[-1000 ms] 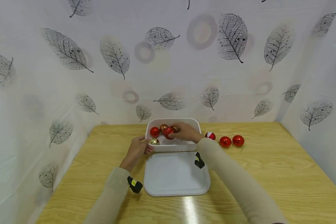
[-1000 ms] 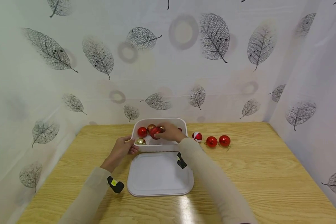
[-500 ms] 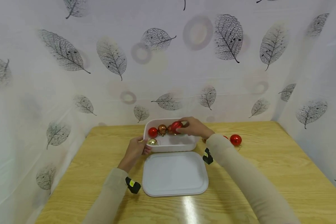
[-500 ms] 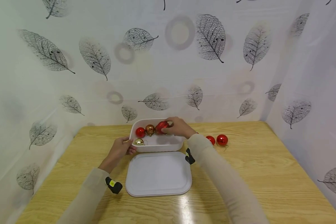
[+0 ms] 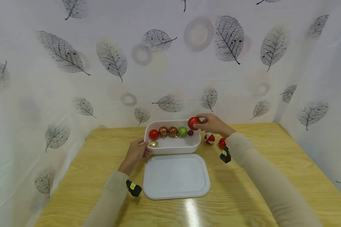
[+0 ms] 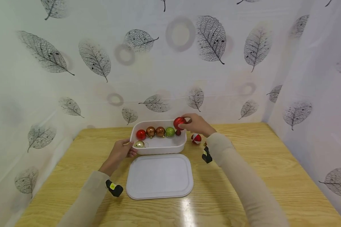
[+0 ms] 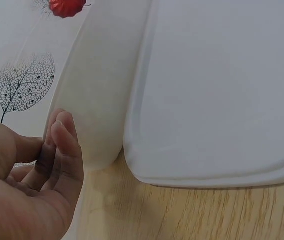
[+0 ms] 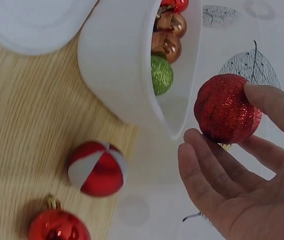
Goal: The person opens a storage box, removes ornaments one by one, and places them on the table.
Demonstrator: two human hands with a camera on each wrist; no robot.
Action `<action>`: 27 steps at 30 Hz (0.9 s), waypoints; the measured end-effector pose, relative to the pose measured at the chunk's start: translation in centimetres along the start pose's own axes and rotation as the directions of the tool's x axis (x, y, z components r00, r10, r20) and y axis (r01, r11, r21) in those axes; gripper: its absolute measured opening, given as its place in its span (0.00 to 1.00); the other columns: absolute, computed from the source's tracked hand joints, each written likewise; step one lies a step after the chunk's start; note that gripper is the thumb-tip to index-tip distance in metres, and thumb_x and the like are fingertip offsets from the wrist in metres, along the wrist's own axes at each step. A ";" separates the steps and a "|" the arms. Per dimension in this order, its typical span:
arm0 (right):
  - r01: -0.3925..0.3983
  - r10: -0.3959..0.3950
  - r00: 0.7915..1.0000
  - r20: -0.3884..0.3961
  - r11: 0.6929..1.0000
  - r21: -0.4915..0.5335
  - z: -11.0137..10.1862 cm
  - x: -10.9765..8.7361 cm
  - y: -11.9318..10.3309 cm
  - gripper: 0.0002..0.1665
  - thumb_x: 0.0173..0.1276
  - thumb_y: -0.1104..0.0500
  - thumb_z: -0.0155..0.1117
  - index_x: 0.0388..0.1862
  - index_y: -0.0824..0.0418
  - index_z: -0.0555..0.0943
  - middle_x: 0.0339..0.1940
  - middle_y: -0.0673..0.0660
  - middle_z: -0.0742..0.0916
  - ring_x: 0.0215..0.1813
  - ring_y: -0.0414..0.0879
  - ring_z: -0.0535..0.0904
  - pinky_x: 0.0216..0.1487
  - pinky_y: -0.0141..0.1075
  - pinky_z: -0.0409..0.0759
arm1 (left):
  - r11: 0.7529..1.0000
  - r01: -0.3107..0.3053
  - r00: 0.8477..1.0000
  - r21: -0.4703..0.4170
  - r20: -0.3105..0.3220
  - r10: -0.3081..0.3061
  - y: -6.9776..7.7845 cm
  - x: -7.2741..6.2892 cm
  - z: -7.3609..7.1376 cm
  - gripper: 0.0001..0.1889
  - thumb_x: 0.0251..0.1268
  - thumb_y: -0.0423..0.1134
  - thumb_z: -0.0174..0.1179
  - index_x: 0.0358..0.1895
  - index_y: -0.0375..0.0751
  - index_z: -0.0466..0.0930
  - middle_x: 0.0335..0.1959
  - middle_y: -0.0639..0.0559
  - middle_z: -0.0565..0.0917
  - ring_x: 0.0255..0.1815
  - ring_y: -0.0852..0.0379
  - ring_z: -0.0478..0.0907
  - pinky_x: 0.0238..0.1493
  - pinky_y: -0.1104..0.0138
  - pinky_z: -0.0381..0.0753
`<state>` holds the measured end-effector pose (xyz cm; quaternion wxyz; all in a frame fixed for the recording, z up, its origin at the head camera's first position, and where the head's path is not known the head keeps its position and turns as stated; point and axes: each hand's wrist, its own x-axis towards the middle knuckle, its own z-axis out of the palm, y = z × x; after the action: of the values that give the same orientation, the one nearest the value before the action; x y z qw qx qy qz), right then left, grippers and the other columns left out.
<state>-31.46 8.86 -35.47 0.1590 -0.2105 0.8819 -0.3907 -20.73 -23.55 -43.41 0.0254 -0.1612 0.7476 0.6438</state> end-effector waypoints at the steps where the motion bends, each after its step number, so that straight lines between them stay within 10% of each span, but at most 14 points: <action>1: 0.000 0.000 1.000 -0.004 1.000 0.003 -0.3 -0.2 0.3 0.35 0.76 0.51 0.63 0.75 0.64 0.67 0.55 0.70 0.85 0.53 0.64 0.83 0.52 0.52 0.85 | 1.000 -0.005 1.000 -0.002 0.003 0.005 0.0 0.0 0.0 0.24 0.82 0.35 0.48 0.72 0.23 0.62 0.30 0.41 0.85 0.25 0.58 0.82 0.29 0.71 0.84; 27: -0.081 0.077 0.993 -0.090 0.996 -0.044 -7.9 -7.6 8.0 0.44 0.78 0.46 0.60 0.77 0.74 0.58 0.55 0.75 0.83 0.49 0.57 0.86 0.48 0.49 0.87 | 1.000 -0.028 0.999 0.007 0.017 0.028 -0.1 0.0 -0.1 0.25 0.82 0.36 0.48 0.72 0.21 0.61 0.30 0.41 0.86 0.25 0.58 0.83 0.31 0.70 0.86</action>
<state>-30.43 22.36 -35.50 0.1301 -0.1615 0.9048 -0.3720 -20.63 -23.68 -43.51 0.0232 -0.1452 0.7519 0.6426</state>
